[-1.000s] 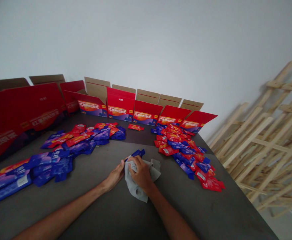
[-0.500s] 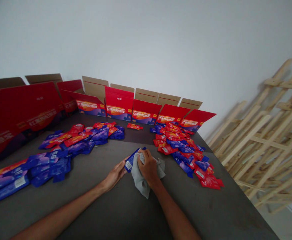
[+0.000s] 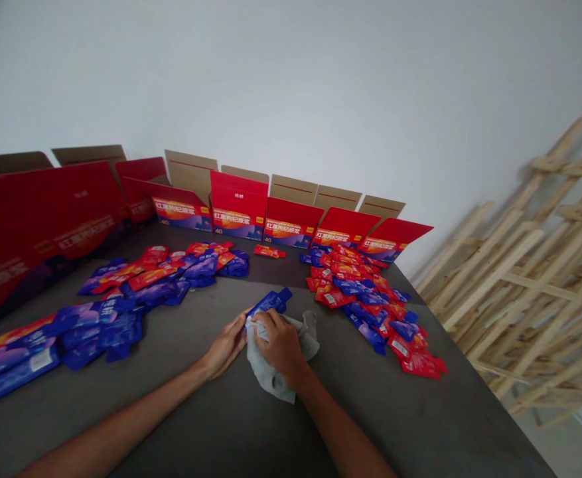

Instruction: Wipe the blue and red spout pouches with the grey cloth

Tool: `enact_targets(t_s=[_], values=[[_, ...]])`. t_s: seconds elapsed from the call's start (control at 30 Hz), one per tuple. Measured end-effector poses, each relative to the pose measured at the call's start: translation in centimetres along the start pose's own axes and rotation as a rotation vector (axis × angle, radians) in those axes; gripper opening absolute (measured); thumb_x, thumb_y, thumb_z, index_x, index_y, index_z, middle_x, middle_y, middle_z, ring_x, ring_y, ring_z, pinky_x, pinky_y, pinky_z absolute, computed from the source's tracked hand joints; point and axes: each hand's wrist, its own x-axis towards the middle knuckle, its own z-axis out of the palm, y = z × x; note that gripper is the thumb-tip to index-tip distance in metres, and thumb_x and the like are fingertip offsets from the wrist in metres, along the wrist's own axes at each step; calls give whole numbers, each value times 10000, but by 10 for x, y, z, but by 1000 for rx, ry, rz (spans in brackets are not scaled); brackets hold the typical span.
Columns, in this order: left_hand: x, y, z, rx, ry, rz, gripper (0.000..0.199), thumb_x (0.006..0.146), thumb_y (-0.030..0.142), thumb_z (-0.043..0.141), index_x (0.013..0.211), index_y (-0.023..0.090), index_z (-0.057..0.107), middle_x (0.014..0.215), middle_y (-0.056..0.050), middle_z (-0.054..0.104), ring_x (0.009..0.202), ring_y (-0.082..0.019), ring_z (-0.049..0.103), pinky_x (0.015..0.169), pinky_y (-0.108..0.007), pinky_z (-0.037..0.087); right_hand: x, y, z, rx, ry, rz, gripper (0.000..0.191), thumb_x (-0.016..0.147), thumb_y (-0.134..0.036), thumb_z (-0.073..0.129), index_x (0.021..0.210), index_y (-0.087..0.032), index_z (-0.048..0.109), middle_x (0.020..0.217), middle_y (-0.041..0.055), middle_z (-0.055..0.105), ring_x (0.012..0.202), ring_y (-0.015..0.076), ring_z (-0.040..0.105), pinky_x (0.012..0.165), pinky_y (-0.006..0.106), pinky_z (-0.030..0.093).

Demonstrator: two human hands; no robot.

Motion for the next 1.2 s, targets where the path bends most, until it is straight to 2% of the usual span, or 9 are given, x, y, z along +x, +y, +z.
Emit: enact_targets(t_s=[0.13,0.3,0.4,0.63,0.73,0.83,1.07,1.2], values=[[2,1,0,7,-19,11,484,883,467,620,1269,174,628,1217,-119,687,1158,-252,601,1031,-367,408,6,19,-11,-41,140,113,170,919,-189,508,1056,-199,609,1000,56,640,898,191,652,798,286,495],[3,-1,-1,-6,-36,25,516,875,481,626,1277,157,620,1272,-148,655,1213,-275,573,1067,-404,380,10,35,-18,-75,226,189,162,924,-213,496,1046,-224,602,996,50,645,890,192,654,797,293,497],[2,-1,-1,-17,-36,32,532,871,488,630,1286,156,614,1286,-153,646,1230,-281,561,1071,-408,378,9,34,-16,-76,203,168,161,919,-209,502,1044,-224,602,985,49,645,894,194,654,790,293,502],[2,2,0,-71,-7,39,512,885,454,626,1308,168,583,1191,-118,693,1164,-249,600,1034,-376,423,-1,8,1,-5,-3,-8,157,902,-180,537,1033,-225,611,957,36,641,866,173,648,769,250,498],[3,3,0,-95,6,52,493,891,431,626,1298,157,580,1149,-112,707,1128,-242,617,1010,-363,442,-3,1,5,-25,-41,-37,162,898,-185,553,1039,-228,619,942,32,647,852,171,650,746,242,495],[3,3,-1,-90,3,39,483,890,434,628,1279,151,586,1152,-118,704,1114,-244,625,1004,-369,448,-2,3,2,-31,-10,-9,166,904,-175,541,1042,-225,619,956,36,650,855,168,653,758,244,494],[5,0,-2,-87,-22,27,460,906,435,605,1252,132,600,1202,-140,685,1157,-250,612,1061,-391,396,7,27,-14,-72,180,128,170,913,-191,515,1054,-212,607,990,51,643,885,186,653,784,286,497],[5,-1,-2,-94,-29,31,478,904,440,606,1267,128,594,1223,-149,676,1173,-258,605,1066,-398,390,8,30,-17,-70,182,137,175,909,-185,515,1056,-218,603,984,51,641,889,191,652,791,292,499]])
